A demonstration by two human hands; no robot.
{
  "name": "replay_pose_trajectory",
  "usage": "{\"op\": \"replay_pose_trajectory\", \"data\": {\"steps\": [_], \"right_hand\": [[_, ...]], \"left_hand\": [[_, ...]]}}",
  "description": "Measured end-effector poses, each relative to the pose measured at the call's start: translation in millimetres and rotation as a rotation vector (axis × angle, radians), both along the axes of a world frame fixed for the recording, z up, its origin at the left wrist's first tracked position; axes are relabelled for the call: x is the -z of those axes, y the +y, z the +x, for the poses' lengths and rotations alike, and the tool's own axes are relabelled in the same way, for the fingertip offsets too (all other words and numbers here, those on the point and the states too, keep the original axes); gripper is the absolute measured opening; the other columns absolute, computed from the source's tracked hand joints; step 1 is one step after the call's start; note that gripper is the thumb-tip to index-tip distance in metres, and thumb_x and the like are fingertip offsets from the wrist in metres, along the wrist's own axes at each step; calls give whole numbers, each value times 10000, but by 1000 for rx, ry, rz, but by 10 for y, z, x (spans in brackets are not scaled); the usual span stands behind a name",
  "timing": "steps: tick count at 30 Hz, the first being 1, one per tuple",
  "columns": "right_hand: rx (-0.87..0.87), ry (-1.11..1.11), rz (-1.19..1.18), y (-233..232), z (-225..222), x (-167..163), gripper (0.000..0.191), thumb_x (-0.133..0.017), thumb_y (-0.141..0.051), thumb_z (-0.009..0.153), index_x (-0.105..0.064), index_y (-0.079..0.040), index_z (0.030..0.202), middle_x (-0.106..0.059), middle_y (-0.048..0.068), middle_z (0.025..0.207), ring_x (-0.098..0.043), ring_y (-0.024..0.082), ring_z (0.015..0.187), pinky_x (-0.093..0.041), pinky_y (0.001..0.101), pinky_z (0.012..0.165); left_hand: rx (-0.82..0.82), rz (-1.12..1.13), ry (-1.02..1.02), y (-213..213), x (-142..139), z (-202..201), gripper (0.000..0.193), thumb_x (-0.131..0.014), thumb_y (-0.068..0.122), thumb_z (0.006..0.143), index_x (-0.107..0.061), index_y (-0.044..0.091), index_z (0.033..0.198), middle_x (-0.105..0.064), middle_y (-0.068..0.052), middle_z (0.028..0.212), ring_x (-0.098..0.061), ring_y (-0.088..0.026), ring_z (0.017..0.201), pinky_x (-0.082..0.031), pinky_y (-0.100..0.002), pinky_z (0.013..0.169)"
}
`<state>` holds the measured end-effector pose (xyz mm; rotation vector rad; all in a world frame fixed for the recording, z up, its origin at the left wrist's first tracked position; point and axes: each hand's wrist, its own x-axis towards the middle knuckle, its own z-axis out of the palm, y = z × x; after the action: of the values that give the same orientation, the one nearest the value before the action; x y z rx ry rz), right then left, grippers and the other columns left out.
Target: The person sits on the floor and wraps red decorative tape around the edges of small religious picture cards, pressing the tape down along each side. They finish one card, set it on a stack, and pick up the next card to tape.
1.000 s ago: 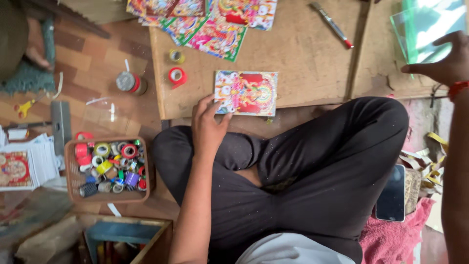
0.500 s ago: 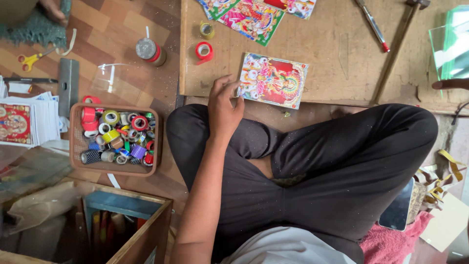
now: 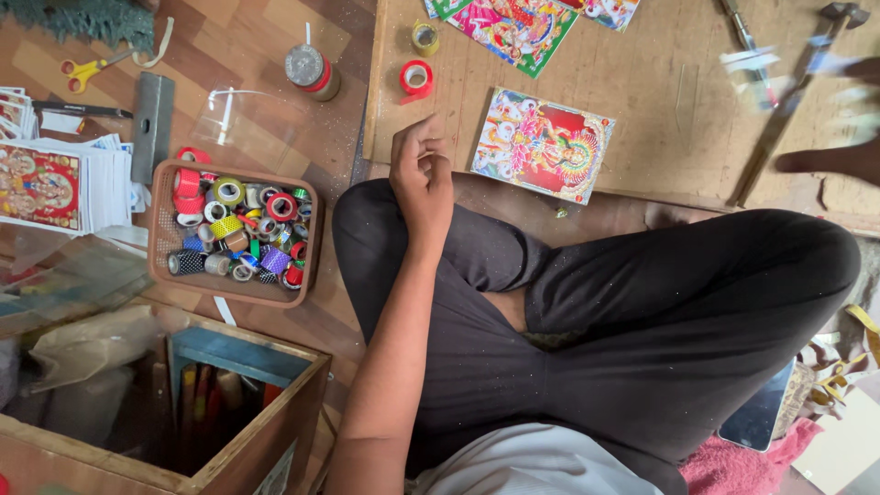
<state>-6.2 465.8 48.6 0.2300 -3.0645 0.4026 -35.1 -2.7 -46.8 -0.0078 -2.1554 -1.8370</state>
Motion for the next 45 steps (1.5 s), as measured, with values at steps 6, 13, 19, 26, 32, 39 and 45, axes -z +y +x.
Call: {"op": "replay_pose_trajectory", "data": {"steps": [6, 13, 19, 26, 32, 39, 45], "right_hand": [[-264, -114, -20, -1603, -214, 9, 915, -928, -391, 544, -603, -172, 1371, -508, 126, 1450, -445, 393, 1355, -445, 509, 1070], [-268, -195, 73, -2142, -400, 229, 927, -928, -424, 514, -612, -200, 1356, -472, 91, 1497, -446, 404, 1336, -447, 574, 1057], [-267, -66, -68, -1622, -444, 433, 608, -818, -263, 811, -635, -188, 1385, -500, 118, 1569, -489, 398, 1388, -494, 512, 1067], [-384, 2, -51, -1295, -578, 556, 298, -772, -141, 863, -748, -136, 1160, -680, 45, 1289, -634, 285, 1197, -548, 412, 976], [-465, 82, 65, -1283, -630, 593, 208, -784, -164, 875, -768, -120, 1078, -729, 15, 1162, -686, 234, 1108, -570, 363, 849], [-466, 43, -24, -1150, -695, 611, 231, -783, -140, 842, -757, -83, 1064, -722, 53, 1101, -685, 266, 1028, -563, 390, 859], [-499, 28, -43, -1090, -617, 616, 188, -764, -141, 838, -745, -88, 1017, -700, 61, 1026, -681, 276, 1001, -560, 400, 853]], "left_hand": [[61, -110, 8, -28, -22, 37, 498, -511, -128, 870, -631, 62, 1315, -622, -74, 1221, -671, -173, 1042, -559, -279, 835], [177, -418, 77, -56, -141, -4, 456, -644, -80, 784, -647, 65, 1216, -607, -121, 1270, -600, -311, 1160, -482, -398, 1009], [341, -568, 47, -6, -200, 18, 526, -815, -6, 708, -653, 33, 1207, -539, -129, 1325, -517, -369, 1212, -444, -457, 1047], [332, -615, 5, 149, -152, -37, 444, -782, -53, 771, -688, 10, 1201, -583, -107, 1307, -569, -335, 1165, -469, -424, 1019], [322, -614, 38, 221, -90, -48, 420, -757, -86, 781, -692, -16, 1191, -613, -110, 1299, -592, -328, 1174, -481, -417, 1028], [324, -635, -17, 353, -127, -50, 420, -793, -39, 772, -704, -16, 1182, -621, -91, 1307, -597, -319, 1164, -490, -400, 1007], [323, -680, 21, 398, -137, -124, 408, -836, 5, 749, -718, 5, 1140, -635, -92, 1219, -605, -313, 1111, -494, -400, 964]]}}
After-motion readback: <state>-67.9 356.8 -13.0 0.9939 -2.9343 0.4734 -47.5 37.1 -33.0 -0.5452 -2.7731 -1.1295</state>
